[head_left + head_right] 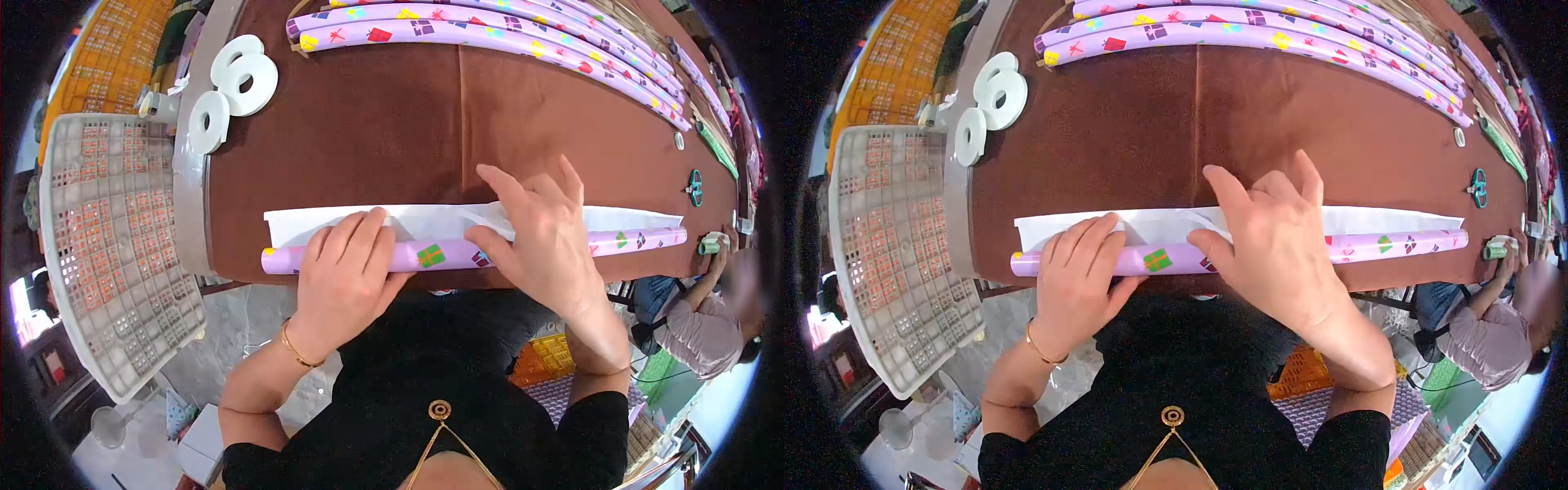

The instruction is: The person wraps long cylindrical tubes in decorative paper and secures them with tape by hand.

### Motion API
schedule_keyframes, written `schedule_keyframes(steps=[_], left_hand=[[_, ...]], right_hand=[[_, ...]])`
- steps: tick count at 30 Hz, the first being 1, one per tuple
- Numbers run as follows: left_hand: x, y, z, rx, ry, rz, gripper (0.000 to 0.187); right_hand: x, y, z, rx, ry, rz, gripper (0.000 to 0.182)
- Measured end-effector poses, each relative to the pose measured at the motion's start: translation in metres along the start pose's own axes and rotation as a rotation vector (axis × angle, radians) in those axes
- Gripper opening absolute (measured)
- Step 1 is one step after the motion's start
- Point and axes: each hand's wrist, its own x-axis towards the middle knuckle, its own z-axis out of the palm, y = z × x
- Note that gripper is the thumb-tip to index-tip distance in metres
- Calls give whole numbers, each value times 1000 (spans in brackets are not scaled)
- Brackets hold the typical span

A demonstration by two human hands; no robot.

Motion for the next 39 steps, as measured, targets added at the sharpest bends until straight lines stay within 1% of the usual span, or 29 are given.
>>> schedule_keyframes(steps=[3, 6, 8, 10, 12, 14, 16, 18, 19, 20, 23, 26, 27, 29, 31, 39], left_hand=[[5, 10, 2, -29, 1, 26, 55], [16, 27, 11, -75, 11, 51, 58], [25, 36, 19, -206, 38, 58, 60], [28, 38, 25, -218, 35, 57, 62], [29, 38, 30, -180, 59, 34, 60], [29, 37, 31, -164, 69, 43, 58], [30, 37, 32, -155, 83, 52, 56], [31, 37, 32, -98, 91, 50, 54], [30, 35, 35, -89, 95, 60, 54], [30, 34, 36, -102, 96, 61, 54], [30, 34, 35, -88, 94, 54, 55], [32, 35, 31, -99, 43, 43, 53], [31, 36, 33, -76, 58, 41, 53], [31, 36, 33, -55, 50, 44, 50], [31, 37, 32, -10, 43, 40, 49], [31, 37, 30, -22, 8, 36, 49]], right_hand=[[0, -3, 1, 64, -27, -19, 54], [1, -1, 4, 59, 3, -18, 54], [2, 1, 3, 35, 0, -42, 54], [3, 6, 1, 36, 3, -46, 54], [2, 12, -5, 39, 5, -47, 53], [-1, 19, -18, -44, 3, 6, 52], [-7, 29, -28, -46, 5, 41, 51], [-13, 40, -34, -151, 54, 75, 50], [-16, 45, -38, -149, 37, 136, 52], [-19, 48, -41, -158, 28, 142, 52], [-25, 54, -49, -243, 29, 262, 52], [-33, 64, -43, -313, 70, 269, 55], [-34, 66, -39, -318, 67, 275, 55], [-34, 67, -32, -349, 130, 277, 61], [-33, 66, -28, -356, 122, 288, 61], [-34, 71, -20, -353, 121, 308, 59]])
